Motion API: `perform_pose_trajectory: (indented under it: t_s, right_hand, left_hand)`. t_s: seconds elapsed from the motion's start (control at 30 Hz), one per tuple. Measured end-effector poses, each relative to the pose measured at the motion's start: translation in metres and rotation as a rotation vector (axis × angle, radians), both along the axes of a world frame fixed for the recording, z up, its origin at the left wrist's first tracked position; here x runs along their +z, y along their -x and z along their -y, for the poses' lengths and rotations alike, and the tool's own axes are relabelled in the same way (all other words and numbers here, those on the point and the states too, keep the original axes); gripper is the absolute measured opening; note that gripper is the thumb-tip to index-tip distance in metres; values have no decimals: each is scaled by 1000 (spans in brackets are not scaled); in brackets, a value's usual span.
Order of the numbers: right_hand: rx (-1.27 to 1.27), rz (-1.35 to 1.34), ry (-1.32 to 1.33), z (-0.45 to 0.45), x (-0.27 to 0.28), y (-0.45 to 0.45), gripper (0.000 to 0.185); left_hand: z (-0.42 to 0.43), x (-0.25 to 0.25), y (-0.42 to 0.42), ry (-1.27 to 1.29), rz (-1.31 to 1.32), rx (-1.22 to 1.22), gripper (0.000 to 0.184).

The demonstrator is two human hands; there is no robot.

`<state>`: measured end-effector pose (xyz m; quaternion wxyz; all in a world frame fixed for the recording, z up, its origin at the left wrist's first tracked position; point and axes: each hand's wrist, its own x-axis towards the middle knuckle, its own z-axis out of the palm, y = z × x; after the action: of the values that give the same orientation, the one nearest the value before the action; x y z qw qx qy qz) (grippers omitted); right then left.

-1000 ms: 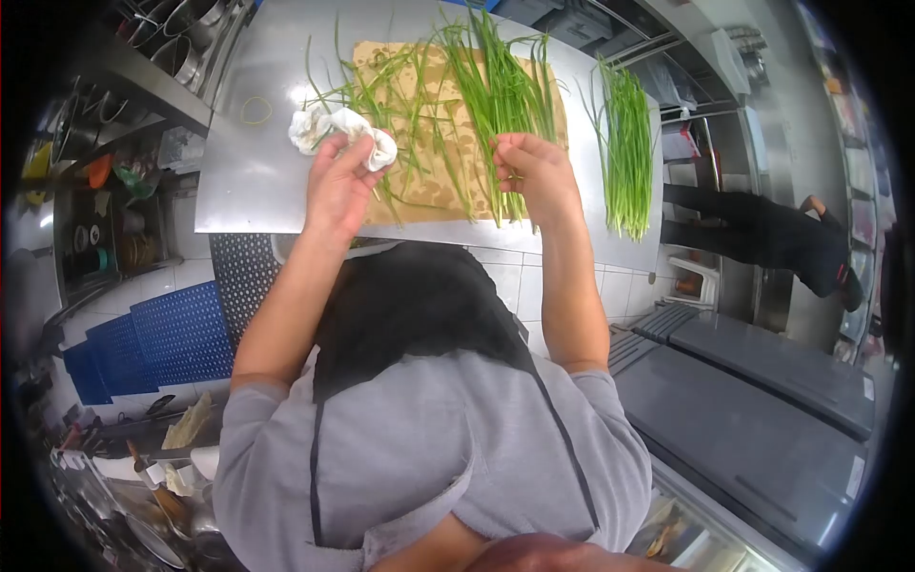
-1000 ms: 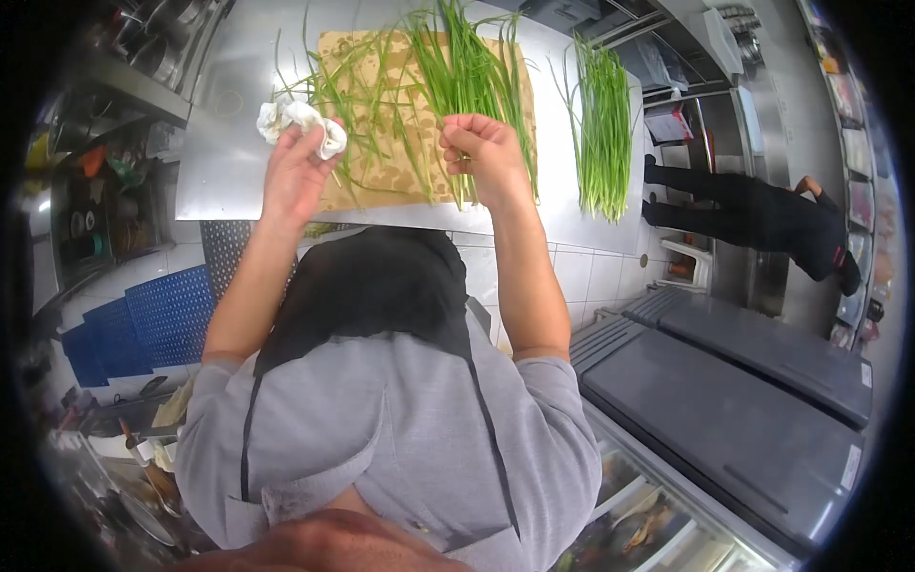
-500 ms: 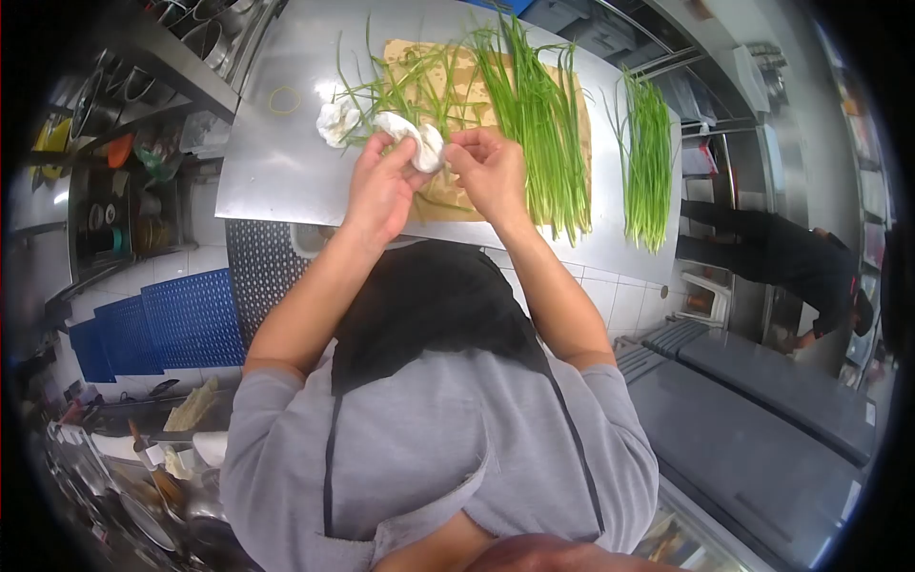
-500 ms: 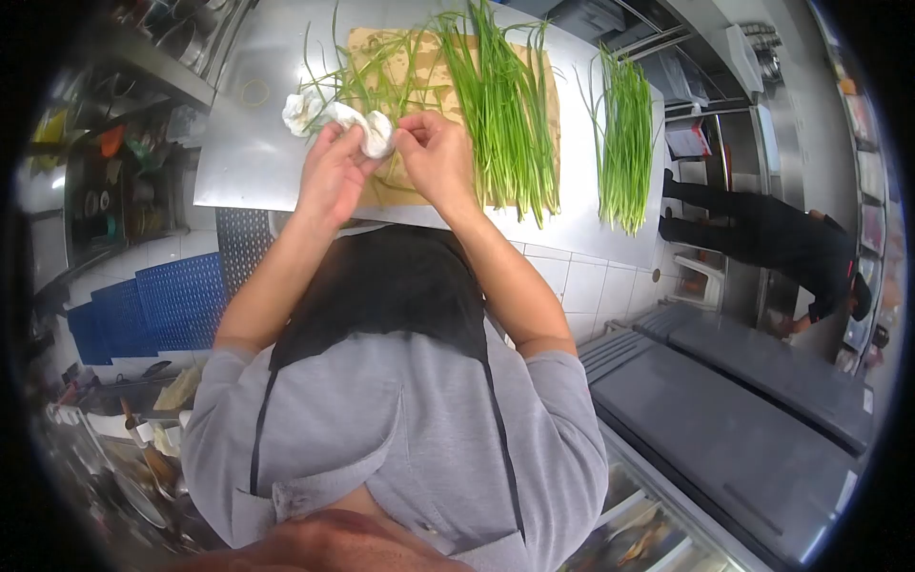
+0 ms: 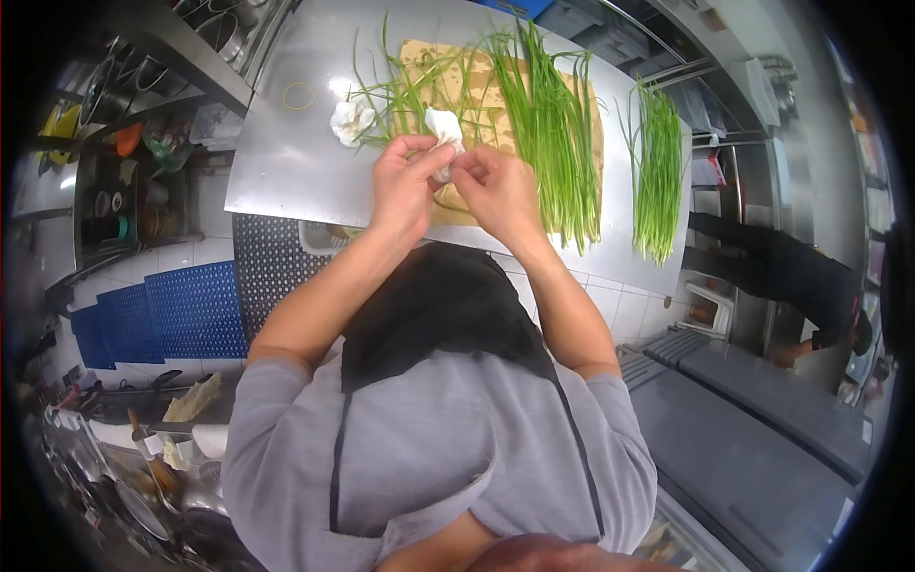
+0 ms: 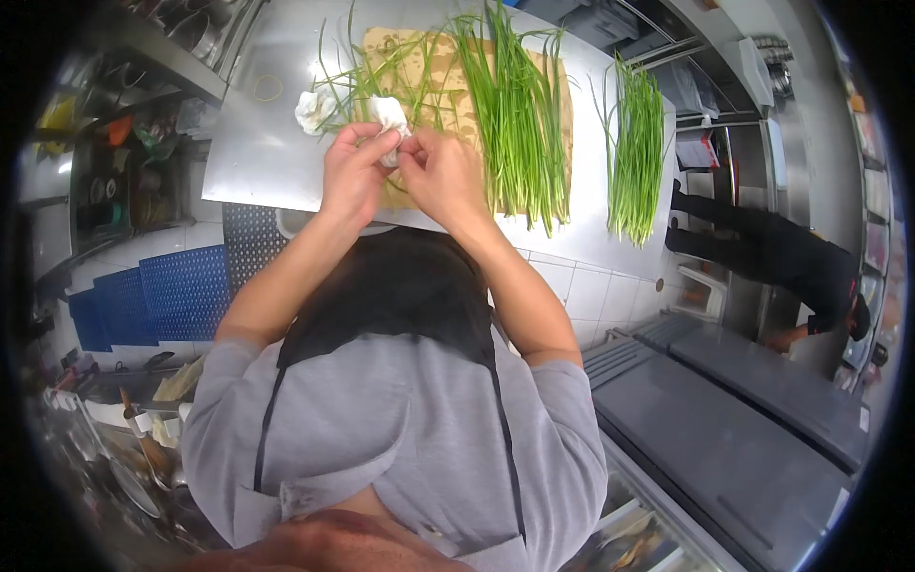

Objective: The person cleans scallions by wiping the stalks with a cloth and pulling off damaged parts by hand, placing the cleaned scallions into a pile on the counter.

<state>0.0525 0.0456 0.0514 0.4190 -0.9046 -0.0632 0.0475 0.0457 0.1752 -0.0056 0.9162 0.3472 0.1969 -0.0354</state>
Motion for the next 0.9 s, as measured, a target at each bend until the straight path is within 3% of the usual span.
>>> perform_pose_trajectory:
  t_s: [0.23,0.5,0.73,0.9]
  right_hand:
    - [96,-121,35,39,25,4,13]
    - [13,-284,-216,99,52,1,6]
    - [-1,-282,-234,124,53,-1,6]
    - [-86,-147,-236,119,31,-11,8]
  left_hand:
    - [-23,2,-35,30,-23,133,23]
    - [-63,-6,-83,-119,24,195,25]
    - [-84,-15,-113,-164,75,255,29]
    - [-135,-24,-145,-310,189,607,28]
